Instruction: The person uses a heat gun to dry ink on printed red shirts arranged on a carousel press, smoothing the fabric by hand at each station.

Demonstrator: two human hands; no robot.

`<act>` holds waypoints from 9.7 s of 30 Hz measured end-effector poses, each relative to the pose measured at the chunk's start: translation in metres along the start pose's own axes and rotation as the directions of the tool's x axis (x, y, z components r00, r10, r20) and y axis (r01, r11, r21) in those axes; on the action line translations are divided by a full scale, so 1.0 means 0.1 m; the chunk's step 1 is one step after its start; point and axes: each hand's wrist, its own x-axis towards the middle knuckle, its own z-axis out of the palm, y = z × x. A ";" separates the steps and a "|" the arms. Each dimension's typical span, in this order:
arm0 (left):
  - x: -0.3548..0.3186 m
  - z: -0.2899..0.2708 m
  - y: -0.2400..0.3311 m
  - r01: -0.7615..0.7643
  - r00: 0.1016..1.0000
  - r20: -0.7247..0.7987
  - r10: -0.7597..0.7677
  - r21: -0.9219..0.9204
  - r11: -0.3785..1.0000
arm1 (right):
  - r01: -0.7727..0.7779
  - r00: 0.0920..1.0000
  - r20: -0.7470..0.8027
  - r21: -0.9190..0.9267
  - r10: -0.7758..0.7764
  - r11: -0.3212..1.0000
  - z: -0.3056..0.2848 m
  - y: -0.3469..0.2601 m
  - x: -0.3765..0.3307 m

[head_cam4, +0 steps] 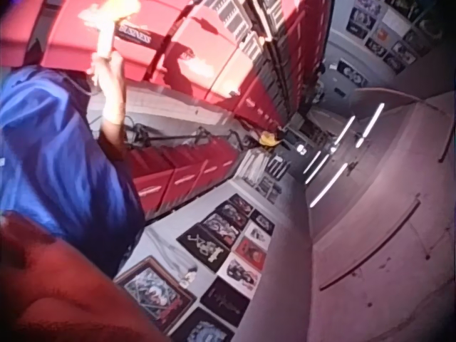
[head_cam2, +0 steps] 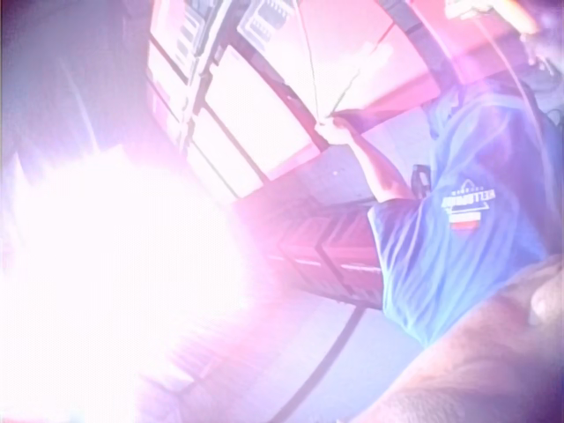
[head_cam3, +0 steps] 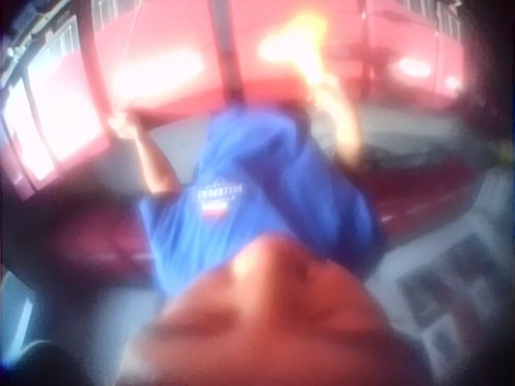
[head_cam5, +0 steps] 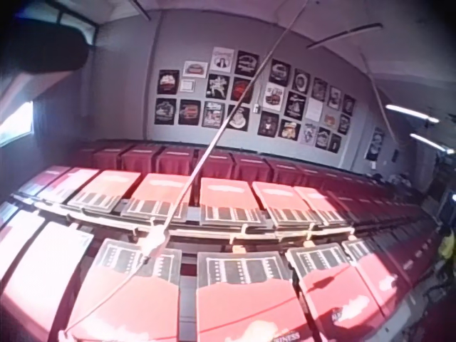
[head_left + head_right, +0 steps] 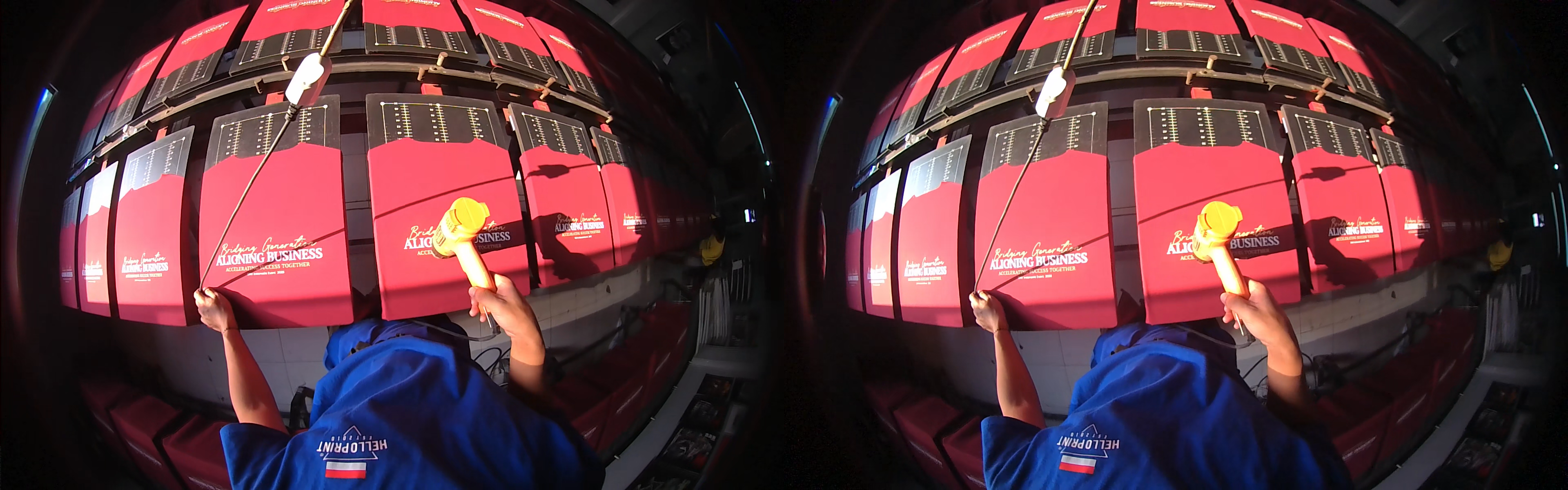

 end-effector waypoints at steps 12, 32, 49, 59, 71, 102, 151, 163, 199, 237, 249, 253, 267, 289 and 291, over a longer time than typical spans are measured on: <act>-0.71 0.01 0.35 -0.313 0.931 -0.222 0.290 -0.075 0.947 | -0.008 0.996 -0.084 0.023 0.010 1.000 -0.20 0.11 -0.04; -3.31 0.54 2.70 -0.858 0.179 0.291 0.940 -0.422 0.294 | 0.031 0.988 -0.153 0.080 -0.019 0.996 -0.67 0.19 -0.18; -3.28 0.70 2.92 -0.877 0.208 0.238 0.949 -0.383 0.289 | 0.044 0.982 -0.186 0.213 -0.004 0.976 -1.04 0.32 -0.21; -3.64 0.33 2.36 -0.862 -0.047 0.278 0.959 -0.496 0.102 | 0.061 0.958 -0.285 0.144 -0.018 0.988 -1.01 0.36 -0.23; -3.29 0.72 2.91 -0.885 0.180 0.253 0.950 -0.381 0.269 | 0.109 0.939 -0.344 0.243 -0.019 0.964 -1.10 0.42 -0.28; 0.55 -0.64 -0.52 -0.499 0.842 0.136 0.522 -0.167 0.850 | 0.034 0.947 0.299 0.267 -0.117 0.963 1.58 -0.03 0.41; 3.48 0.20 -2.43 0.362 0.925 -0.159 -0.344 0.096 0.927 | 0.077 0.931 -0.364 0.086 -0.041 0.993 3.52 -0.25 0.43; 2.83 0.18 -1.81 0.411 0.910 -0.142 -0.390 0.172 0.895 | 0.076 0.967 -0.253 0.213 -0.021 0.974 3.38 -0.29 0.43; 2.87 0.22 -1.85 0.426 0.903 -0.158 -0.401 0.191 0.884 | 0.036 0.998 -0.046 0.071 -0.033 0.997 3.55 -0.51 0.47; 2.85 0.27 -1.78 0.445 0.888 -0.254 -0.385 0.255 0.859 | 0.103 0.991 0.087 -0.049 -0.098 0.993 3.85 -0.48 0.62; 2.82 0.23 -1.78 0.437 0.894 -0.226 -0.386 0.254 0.863 | 0.091 0.986 0.143 -0.026 -0.087 0.995 3.87 -0.55 0.67; 2.84 0.25 -1.80 0.436 0.894 -0.231 -0.384 0.250 0.865 | 0.160 0.983 0.095 -0.033 -0.156 0.987 3.89 -0.51 0.73; 2.82 0.20 -1.76 0.439 0.894 -0.218 -0.391 0.257 0.861 | 0.084 0.979 0.187 0.008 -0.084 0.996 3.95 -0.60 0.67; 2.80 0.08 -1.65 0.441 0.896 -0.169 -0.410 0.239 0.865 | 0.129 0.980 0.161 -0.062 -0.118 0.990 4.12 -0.56 0.73; 2.80 0.10 -1.67 0.441 0.895 -0.187 -0.404 0.250 0.862 | 0.118 0.973 0.209 -0.070 -0.101 0.991 4.11 -0.56 0.75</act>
